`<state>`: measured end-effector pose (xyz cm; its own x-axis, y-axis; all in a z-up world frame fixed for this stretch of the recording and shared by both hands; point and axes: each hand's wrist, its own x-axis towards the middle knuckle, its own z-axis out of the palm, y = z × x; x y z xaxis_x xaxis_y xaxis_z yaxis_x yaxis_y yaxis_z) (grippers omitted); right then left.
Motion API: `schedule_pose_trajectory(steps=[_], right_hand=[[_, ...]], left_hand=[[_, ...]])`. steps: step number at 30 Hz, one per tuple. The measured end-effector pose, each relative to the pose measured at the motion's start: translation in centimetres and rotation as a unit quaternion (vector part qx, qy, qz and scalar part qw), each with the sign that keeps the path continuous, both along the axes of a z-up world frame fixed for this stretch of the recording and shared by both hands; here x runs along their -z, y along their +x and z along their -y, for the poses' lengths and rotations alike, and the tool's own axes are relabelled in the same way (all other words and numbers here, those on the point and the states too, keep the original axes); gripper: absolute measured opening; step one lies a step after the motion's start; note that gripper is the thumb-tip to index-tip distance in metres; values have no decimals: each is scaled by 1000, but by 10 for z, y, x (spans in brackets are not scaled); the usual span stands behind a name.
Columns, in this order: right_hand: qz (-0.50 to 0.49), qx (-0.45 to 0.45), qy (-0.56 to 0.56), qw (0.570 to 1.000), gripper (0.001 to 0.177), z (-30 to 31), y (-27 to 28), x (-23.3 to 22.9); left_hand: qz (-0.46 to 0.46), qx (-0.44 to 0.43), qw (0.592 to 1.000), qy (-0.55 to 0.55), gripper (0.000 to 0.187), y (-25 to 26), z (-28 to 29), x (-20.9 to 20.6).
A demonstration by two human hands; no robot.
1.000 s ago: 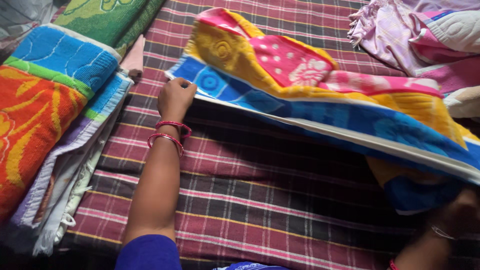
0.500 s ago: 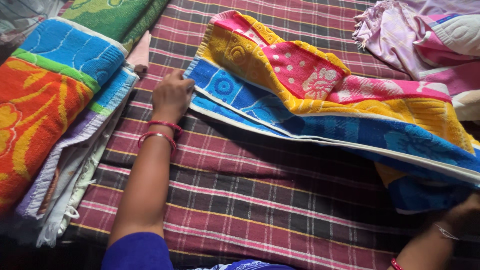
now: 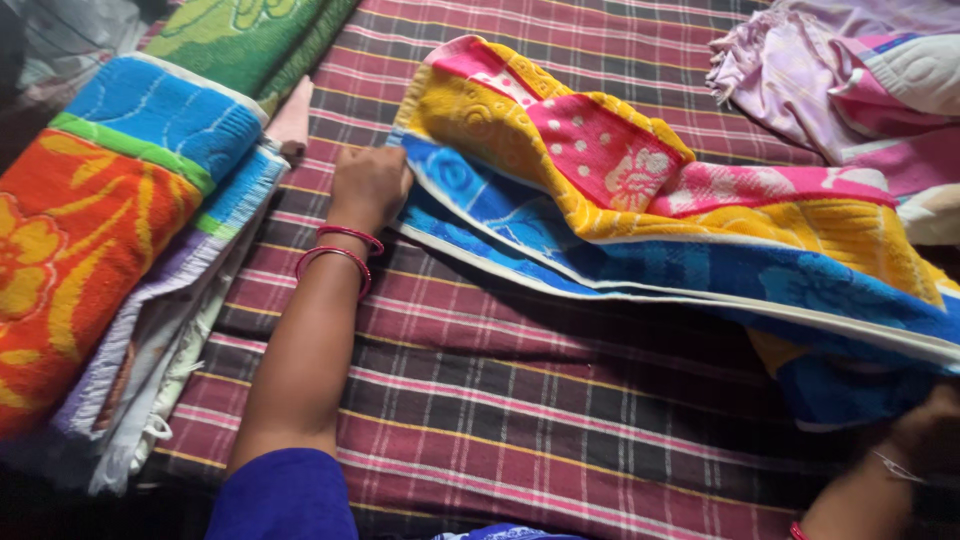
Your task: The person folds a multicolored towel on a plaid bedsheet, aligning edges and making several folds to create a compact rectangle. The person then folds a second patterned towel and places it on top of the first folded towel.
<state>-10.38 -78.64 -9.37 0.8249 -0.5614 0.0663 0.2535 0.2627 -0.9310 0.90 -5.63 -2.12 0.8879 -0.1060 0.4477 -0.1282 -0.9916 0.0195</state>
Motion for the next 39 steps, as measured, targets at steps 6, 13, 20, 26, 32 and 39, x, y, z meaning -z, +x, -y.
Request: schedule_pose_trajectory(steps=[6,13,20,26,32,39], right_hand=[[-8,4,-11,1000,26,2,-2,2],[-9,1,-18,1000,25,-1,3,-1],[-14,-3,-34,999,24,-5,5,-6],[-27,0,-60,998,23,-16,2,-4],[-34,2,-89,995,23,-20,1,-9],[-44,-6,-111,993,22,-17,-7,-7]], left_hand=[[-4,-45,971,-233,19,-32,12,-3],[9,107,991,-82,22,-96,20,5],[-66,98,993,7,55,-93,19,-14],[-38,116,989,88,8,-64,22,-28],[165,118,978,-44,8,-62,29,-55],[102,98,988,56,14,-103,16,-48]])
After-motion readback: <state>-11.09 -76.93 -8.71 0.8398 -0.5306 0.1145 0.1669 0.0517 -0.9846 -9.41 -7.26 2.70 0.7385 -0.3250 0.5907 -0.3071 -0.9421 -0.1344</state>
